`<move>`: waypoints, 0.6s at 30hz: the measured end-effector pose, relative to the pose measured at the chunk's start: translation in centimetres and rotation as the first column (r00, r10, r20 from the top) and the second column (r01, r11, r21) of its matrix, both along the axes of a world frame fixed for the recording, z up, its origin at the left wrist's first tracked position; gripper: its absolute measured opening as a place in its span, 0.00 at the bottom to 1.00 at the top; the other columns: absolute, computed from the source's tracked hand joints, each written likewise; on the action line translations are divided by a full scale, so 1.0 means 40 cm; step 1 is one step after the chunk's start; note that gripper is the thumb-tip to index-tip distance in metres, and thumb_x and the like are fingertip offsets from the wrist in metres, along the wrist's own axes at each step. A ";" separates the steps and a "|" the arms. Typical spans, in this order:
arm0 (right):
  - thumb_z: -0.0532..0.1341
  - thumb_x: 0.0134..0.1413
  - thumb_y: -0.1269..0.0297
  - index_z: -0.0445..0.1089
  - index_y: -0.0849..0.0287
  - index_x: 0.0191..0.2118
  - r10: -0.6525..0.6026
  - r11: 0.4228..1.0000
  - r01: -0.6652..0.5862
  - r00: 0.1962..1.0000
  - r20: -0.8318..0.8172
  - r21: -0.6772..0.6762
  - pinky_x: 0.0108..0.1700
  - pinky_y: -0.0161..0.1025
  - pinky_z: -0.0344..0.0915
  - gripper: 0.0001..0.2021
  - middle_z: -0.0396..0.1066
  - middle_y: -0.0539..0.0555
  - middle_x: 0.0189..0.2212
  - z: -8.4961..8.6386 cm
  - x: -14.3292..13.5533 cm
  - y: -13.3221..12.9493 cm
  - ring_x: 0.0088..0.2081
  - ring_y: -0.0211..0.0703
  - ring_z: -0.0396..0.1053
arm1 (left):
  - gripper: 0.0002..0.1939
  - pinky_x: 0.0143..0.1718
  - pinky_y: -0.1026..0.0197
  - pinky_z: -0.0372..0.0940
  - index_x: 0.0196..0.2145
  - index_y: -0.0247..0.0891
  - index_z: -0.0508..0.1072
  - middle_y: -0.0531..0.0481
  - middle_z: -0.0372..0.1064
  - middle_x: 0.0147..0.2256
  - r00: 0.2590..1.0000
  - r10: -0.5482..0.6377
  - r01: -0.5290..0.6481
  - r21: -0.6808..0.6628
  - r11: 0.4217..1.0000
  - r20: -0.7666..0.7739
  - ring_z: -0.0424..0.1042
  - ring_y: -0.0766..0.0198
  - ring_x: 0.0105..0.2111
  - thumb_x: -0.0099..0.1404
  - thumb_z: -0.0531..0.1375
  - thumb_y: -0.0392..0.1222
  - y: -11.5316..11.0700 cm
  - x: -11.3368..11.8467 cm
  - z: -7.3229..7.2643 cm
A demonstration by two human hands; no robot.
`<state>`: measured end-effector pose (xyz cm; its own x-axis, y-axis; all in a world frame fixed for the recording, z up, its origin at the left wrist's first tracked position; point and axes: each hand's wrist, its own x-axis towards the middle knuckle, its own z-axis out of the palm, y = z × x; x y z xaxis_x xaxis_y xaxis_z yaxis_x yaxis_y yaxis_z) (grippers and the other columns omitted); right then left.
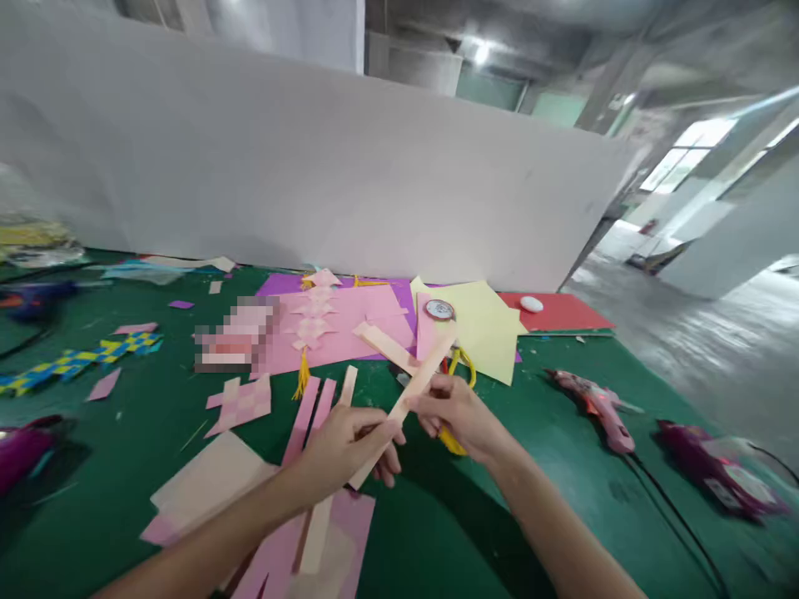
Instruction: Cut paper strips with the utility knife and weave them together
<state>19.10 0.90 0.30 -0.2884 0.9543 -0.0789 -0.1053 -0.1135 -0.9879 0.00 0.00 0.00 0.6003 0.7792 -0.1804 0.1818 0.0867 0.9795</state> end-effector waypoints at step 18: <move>0.65 0.47 0.63 0.66 0.61 0.23 0.030 1.000 -0.030 0.999 0.016 0.001 0.19 0.30 0.49 0.10 0.60 0.44 0.13 -0.017 -0.020 -0.011 0.16 0.30 0.57 | 0.16 0.25 0.62 0.69 0.31 0.31 0.70 0.47 0.73 0.23 0.998 -0.007 0.011 -0.083 0.997 0.054 0.74 0.61 0.21 0.64 0.54 0.49 0.002 0.006 0.006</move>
